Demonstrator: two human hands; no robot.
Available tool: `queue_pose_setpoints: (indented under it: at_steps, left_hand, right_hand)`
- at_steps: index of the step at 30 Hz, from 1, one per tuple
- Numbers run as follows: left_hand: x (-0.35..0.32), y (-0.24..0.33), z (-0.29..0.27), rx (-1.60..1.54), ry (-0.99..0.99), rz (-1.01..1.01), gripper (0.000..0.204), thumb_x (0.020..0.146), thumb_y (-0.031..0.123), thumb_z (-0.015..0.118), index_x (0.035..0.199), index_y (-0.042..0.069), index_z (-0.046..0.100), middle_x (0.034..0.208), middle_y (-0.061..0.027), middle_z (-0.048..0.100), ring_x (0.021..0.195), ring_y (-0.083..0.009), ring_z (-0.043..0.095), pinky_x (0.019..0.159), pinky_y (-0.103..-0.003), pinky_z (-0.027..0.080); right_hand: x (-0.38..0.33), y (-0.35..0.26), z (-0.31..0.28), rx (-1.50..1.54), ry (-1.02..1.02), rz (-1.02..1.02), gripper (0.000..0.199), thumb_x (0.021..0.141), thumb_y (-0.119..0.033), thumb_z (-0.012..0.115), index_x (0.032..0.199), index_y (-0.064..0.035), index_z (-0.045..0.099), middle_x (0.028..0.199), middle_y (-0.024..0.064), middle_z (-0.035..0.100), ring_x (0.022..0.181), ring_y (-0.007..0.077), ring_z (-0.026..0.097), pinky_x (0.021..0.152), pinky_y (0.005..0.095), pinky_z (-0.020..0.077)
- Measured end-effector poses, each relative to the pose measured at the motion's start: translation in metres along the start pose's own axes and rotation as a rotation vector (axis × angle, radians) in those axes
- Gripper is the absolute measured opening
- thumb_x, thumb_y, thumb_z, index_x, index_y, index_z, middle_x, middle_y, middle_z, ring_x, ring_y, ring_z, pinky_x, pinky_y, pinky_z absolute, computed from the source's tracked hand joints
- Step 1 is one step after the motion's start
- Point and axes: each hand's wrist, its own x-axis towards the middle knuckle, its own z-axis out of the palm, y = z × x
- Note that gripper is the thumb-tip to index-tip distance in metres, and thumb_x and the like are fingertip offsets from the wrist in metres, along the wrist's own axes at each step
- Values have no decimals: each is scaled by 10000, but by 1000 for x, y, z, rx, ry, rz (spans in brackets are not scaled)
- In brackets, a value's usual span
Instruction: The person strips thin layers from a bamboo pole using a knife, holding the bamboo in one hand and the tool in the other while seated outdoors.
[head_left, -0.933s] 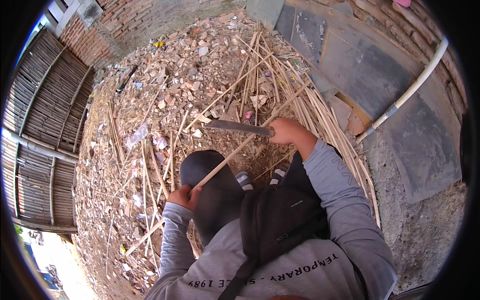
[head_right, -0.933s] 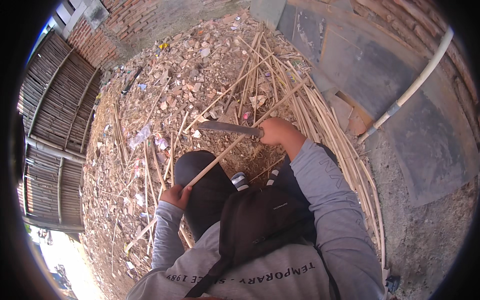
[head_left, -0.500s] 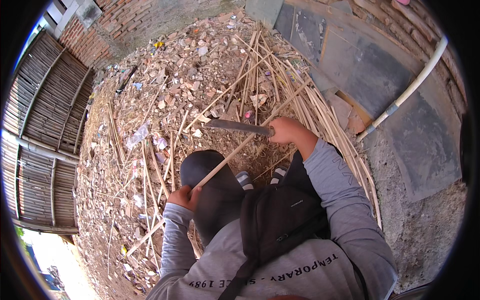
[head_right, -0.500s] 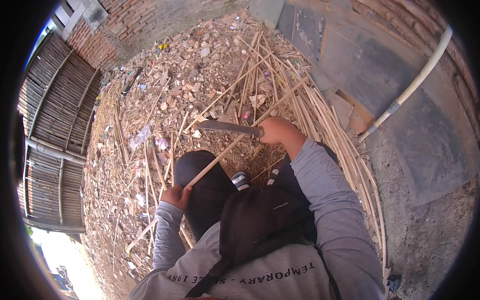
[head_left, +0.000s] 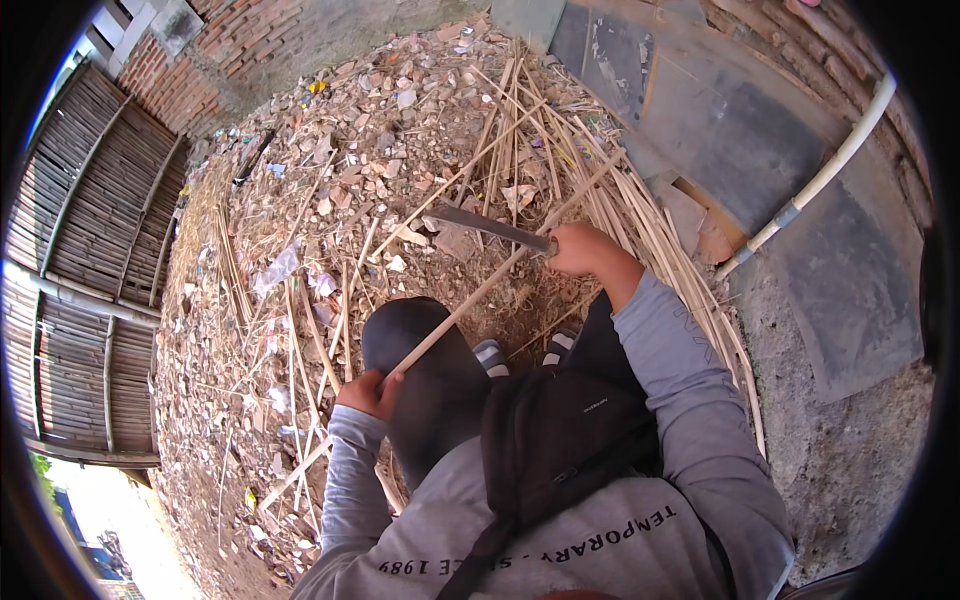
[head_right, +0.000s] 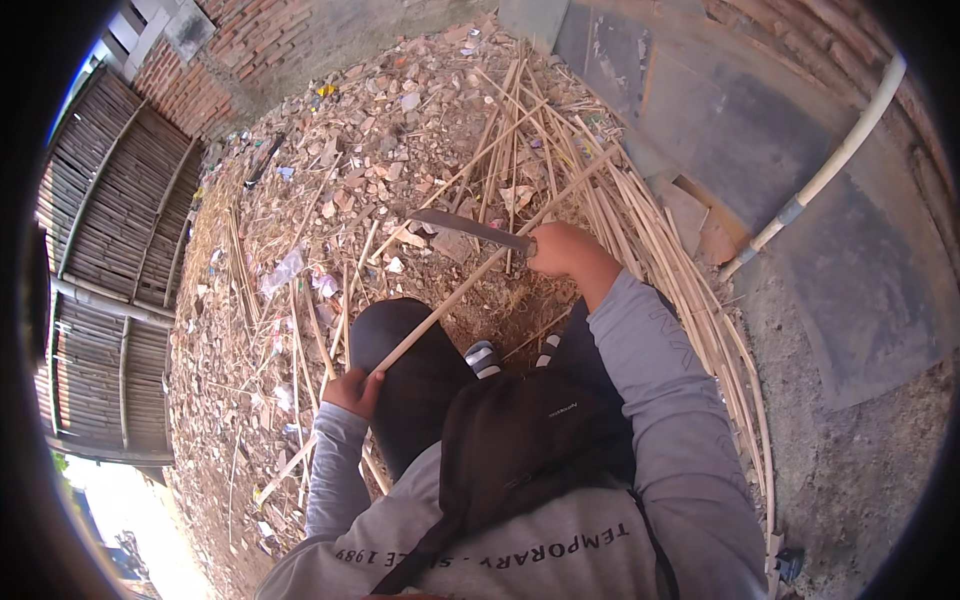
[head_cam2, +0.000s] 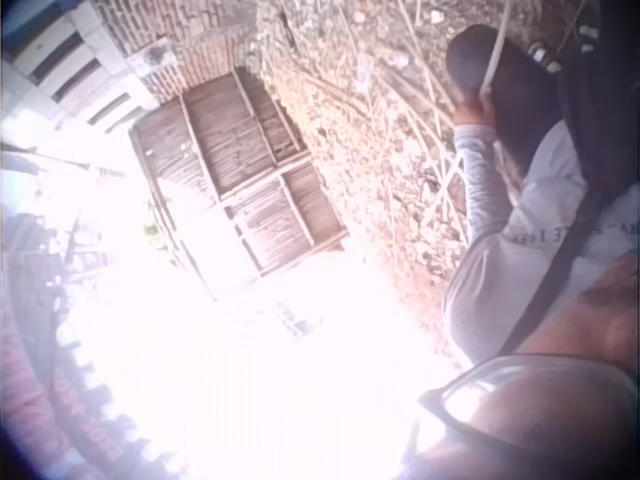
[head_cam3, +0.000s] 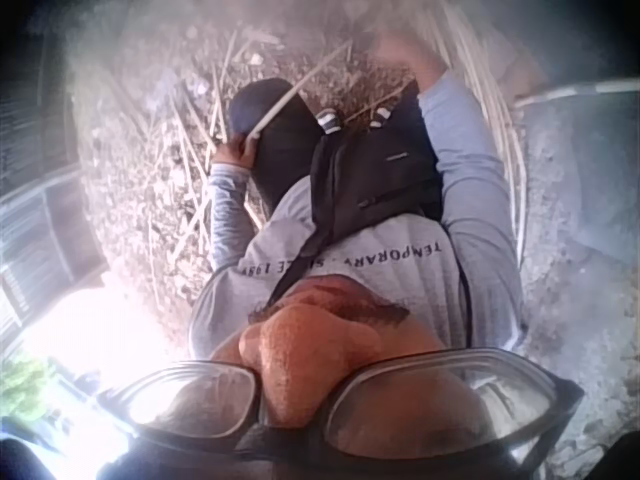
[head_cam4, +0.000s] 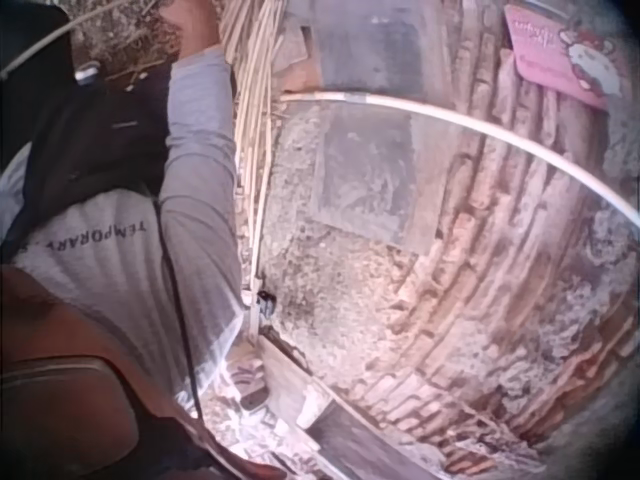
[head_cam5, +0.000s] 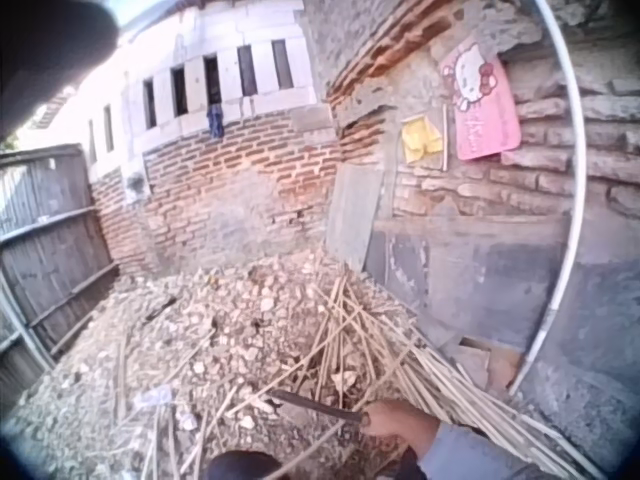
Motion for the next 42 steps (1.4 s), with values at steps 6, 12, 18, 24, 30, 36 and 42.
queue_pose_setpoints:
  at_steps: [6, 12, 18, 24, 30, 36, 42]
  left_hand:
    - [1, -2, 2, -15, -2, 7, 456, 844, 445, 629, 661, 34, 555, 541, -182, 542, 539, -389, 576, 498, -445, 440]
    - [-4, -4, -7, -18, -36, -71, 482, 846, 479, 608, 698, 21, 583, 593, -192, 569, 601, -387, 598, 551, -442, 462]
    - [3, -4, -11, -101, -178, -129, 524, 874, 535, 533, 834, 25, 643, 703, -214, 620, 723, -401, 622, 673, -466, 485]
    - [2, -3, -19, -41, -203, -130, 506, 856, 526, 578, 768, 29, 614, 642, -191, 597, 658, -386, 618, 624, -446, 489]
    - [-3, -9, -16, -97, -244, -90, 535, 844, 560, 571, 821, 28, 632, 659, -197, 609, 697, -388, 632, 653, -448, 505]
    - [-3, -11, -16, -159, -209, -6, 514, 863, 531, 553, 791, 28, 629, 656, -208, 607, 672, -400, 624, 656, -464, 505]
    - [-4, -9, -23, -114, -241, -56, 496, 858, 523, 552, 813, 40, 653, 683, -190, 632, 701, -390, 634, 693, -463, 518]
  right_hand:
    - [-7, 1, 1, -37, 23, -100, 309, 697, -297, 681, 910, -73, 675, 854, 175, 662, 837, 353, 639, 743, 445, 506]
    - [-3, -11, 2, 7, 65, -79, 357, 696, -328, 721, 917, -52, 674, 843, 196, 656, 831, 367, 632, 746, 446, 501]
    - [3, 4, 0, 122, 62, -9, 282, 697, -264, 687, 866, -39, 661, 819, 186, 648, 813, 355, 634, 714, 442, 493]
    - [-12, -32, -7, -43, 1, -130, 271, 715, -238, 682, 872, -18, 654, 818, 200, 644, 798, 351, 637, 723, 436, 492]
    - [4, -10, 8, 126, 47, -58, 289, 708, -213, 686, 883, 12, 640, 805, 229, 625, 800, 383, 627, 718, 436, 485]
    - [-4, -23, 5, -17, -70, -137, 272, 710, -183, 683, 882, 18, 618, 761, 196, 631, 746, 369, 616, 686, 433, 467]
    - [7, -8, 16, 42, 75, -130, 186, 710, -137, 680, 770, 13, 589, 632, 83, 563, 614, 234, 583, 597, 380, 441]
